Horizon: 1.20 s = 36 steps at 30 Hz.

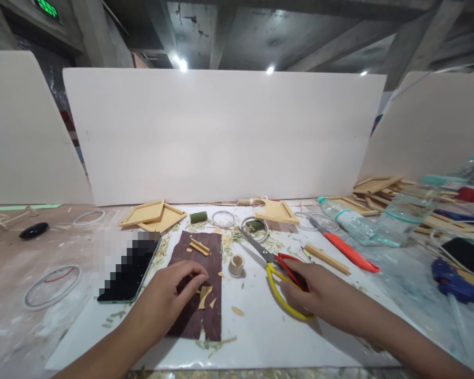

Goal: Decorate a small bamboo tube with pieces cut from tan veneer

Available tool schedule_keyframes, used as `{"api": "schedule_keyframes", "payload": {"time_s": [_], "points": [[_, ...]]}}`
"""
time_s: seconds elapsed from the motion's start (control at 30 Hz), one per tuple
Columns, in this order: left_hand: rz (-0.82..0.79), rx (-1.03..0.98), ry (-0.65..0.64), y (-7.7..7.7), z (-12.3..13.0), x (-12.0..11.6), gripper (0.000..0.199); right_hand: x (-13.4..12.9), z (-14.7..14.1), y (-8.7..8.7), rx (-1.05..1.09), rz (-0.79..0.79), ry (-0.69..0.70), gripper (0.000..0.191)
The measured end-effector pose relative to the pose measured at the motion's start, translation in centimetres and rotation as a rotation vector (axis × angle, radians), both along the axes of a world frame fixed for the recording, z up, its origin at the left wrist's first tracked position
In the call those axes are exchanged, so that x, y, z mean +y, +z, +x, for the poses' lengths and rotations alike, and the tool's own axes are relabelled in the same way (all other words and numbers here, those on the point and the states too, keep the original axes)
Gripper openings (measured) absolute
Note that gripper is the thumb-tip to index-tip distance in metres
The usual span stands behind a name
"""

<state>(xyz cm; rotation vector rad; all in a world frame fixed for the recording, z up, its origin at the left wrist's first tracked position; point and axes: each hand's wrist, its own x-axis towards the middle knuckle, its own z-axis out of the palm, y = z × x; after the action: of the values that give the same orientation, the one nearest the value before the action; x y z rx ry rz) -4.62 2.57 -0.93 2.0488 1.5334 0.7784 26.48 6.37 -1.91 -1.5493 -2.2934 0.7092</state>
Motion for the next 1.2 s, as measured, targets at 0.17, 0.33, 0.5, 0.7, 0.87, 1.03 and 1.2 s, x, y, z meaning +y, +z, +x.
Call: {"api": "schedule_keyframes", "payload": {"time_s": [0.17,0.33,0.5,0.7,0.87,1.03,1.2], "points": [[-0.020,-0.026,0.001,0.1,0.2,-0.3,0.023,-0.2,-0.4,-0.1,-0.085,0.052,0.031,0.025],[-0.044,-0.033,0.010,-0.1,0.3,-0.4,0.020,0.0,-1.0,-1.4,-0.144,0.130,0.004,0.019],[-0.068,-0.036,0.013,0.0,0.5,-0.5,0.017,-0.2,-0.6,-2.6,-0.132,0.186,0.010,0.023],[-0.085,-0.037,-0.018,-0.2,0.5,-0.6,0.019,-0.5,-0.4,-0.8,-0.072,0.345,0.041,0.024],[-0.095,-0.057,-0.014,-0.3,0.4,-0.6,0.016,0.7,-2.0,2.4,-0.158,0.296,0.089,0.022],[-0.157,-0.170,-0.030,-0.4,0.8,-0.7,0.014,2.1,-5.2,1.8,0.081,0.239,0.216,0.051],[-0.441,-0.630,-0.010,-1.1,1.0,-0.4,0.025,1.9,-6.3,-0.2,0.140,0.239,0.267,0.045]]}}
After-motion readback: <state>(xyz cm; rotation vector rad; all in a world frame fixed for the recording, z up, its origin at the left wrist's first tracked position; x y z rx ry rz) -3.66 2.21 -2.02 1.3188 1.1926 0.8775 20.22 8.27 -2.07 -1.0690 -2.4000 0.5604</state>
